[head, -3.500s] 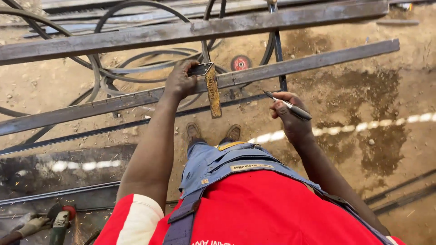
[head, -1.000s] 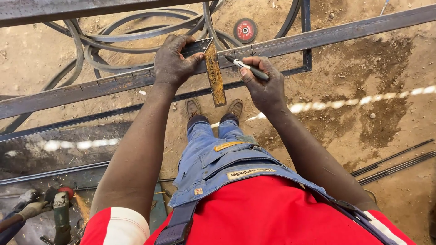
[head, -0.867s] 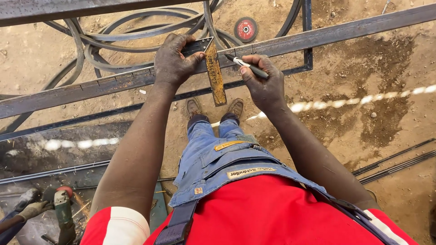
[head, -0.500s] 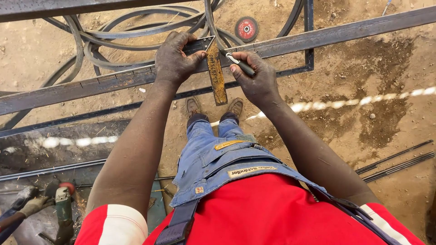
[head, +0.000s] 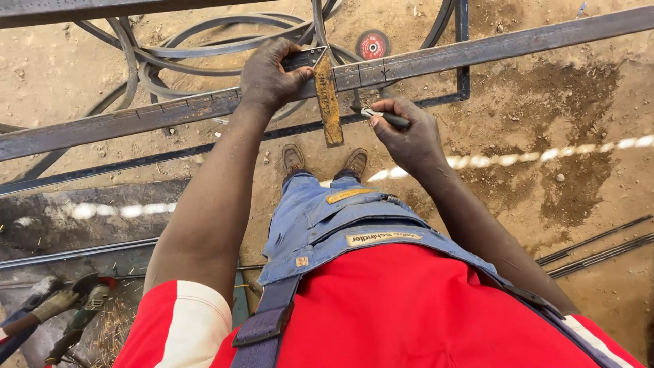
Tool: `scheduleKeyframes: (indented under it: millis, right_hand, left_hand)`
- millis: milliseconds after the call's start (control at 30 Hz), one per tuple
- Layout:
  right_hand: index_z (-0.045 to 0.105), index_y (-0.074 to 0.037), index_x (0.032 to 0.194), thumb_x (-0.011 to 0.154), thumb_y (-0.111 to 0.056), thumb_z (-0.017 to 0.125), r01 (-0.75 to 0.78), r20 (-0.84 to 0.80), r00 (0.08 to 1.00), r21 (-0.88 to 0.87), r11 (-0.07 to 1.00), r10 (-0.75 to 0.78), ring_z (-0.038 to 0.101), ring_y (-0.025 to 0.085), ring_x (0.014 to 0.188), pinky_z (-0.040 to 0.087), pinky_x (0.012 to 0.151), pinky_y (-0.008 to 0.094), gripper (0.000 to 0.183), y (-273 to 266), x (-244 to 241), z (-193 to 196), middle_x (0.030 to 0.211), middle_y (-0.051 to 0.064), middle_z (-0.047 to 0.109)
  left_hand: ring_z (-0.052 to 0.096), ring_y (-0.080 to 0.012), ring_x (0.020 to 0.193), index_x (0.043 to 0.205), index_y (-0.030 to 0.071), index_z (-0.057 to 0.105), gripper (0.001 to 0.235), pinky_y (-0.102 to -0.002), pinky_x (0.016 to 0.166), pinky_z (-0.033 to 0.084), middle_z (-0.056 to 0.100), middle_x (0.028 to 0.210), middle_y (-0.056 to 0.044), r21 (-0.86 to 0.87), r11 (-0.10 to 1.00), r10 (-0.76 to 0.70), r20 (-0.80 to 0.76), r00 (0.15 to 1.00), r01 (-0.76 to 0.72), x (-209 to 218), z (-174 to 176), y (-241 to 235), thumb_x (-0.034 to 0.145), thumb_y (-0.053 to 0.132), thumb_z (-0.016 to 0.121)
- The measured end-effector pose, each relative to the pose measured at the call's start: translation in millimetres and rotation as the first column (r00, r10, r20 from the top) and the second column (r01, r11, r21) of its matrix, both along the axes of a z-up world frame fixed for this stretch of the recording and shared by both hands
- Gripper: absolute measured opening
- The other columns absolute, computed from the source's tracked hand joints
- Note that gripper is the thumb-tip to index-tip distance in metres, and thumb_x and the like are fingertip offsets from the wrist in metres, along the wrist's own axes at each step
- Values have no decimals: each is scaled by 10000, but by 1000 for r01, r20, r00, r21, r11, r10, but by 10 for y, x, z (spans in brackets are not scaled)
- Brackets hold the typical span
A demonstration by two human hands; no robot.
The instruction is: Measuring and marking metal bars for cutting using a tape measure, combination square, and marker.
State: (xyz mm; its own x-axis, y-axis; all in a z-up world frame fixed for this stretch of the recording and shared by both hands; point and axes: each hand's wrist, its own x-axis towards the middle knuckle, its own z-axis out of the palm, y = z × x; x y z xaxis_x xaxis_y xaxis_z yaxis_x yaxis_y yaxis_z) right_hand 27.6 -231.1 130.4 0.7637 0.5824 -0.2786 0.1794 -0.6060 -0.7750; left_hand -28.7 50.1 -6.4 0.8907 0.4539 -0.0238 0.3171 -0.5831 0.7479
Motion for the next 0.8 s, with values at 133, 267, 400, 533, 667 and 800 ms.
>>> scheduleKeyframes:
  millis: [133,267,400,533,667,800]
  right_hand:
    - [732,-140,1114,981,-130,706,36,-51,998,49,998,-34,496,56,633,439,557,218,136,-79,-70,63,814,-27,656]
    - [705,-125,1106,973,-94,686,142,-175,978,138,980,-117,536,56,703,459,603,195,137,-90,-177,2,882,-12,665]
    - [686,-70,1166,975,-63,659,237,-279,945,227,945,-170,625,113,790,557,692,232,193,-41,-263,-108,938,70,686]
    - [677,-77,1158,974,-94,666,240,-261,949,228,943,-178,651,111,785,573,706,241,186,138,-305,-106,917,61,693]
    - [673,-82,1150,988,-93,663,245,-228,956,274,930,-185,650,98,788,580,742,229,162,200,-429,-161,910,42,691]
    - [629,-72,1118,1020,-65,644,193,-181,975,377,906,-132,620,121,817,566,740,237,99,333,-401,-229,955,60,656]
  left_hand:
    - [686,-177,917,1062,234,725,356,-295,734,568,746,1048,15,-2,1000,-31,21,999,31,-158,-97,201,787,305,940]
    - [673,-157,929,1031,245,740,348,-299,805,532,737,1032,52,-70,998,5,-34,999,-8,-256,-48,345,755,292,948]
    - [643,-203,922,1094,229,722,353,-337,723,509,691,1070,-15,-37,998,-43,-21,999,43,-292,-127,385,821,338,918]
    - [648,-178,894,997,243,695,339,-333,716,493,715,996,33,-7,999,-39,79,996,40,-253,-139,456,772,308,940]
    - [658,-183,905,1020,221,711,343,-315,742,527,716,1018,8,-66,997,-33,50,998,36,-351,-66,342,782,272,952]
    - [661,-184,919,1057,253,721,364,-333,744,520,703,1033,32,21,1000,-23,57,998,22,-325,-148,382,772,319,937]
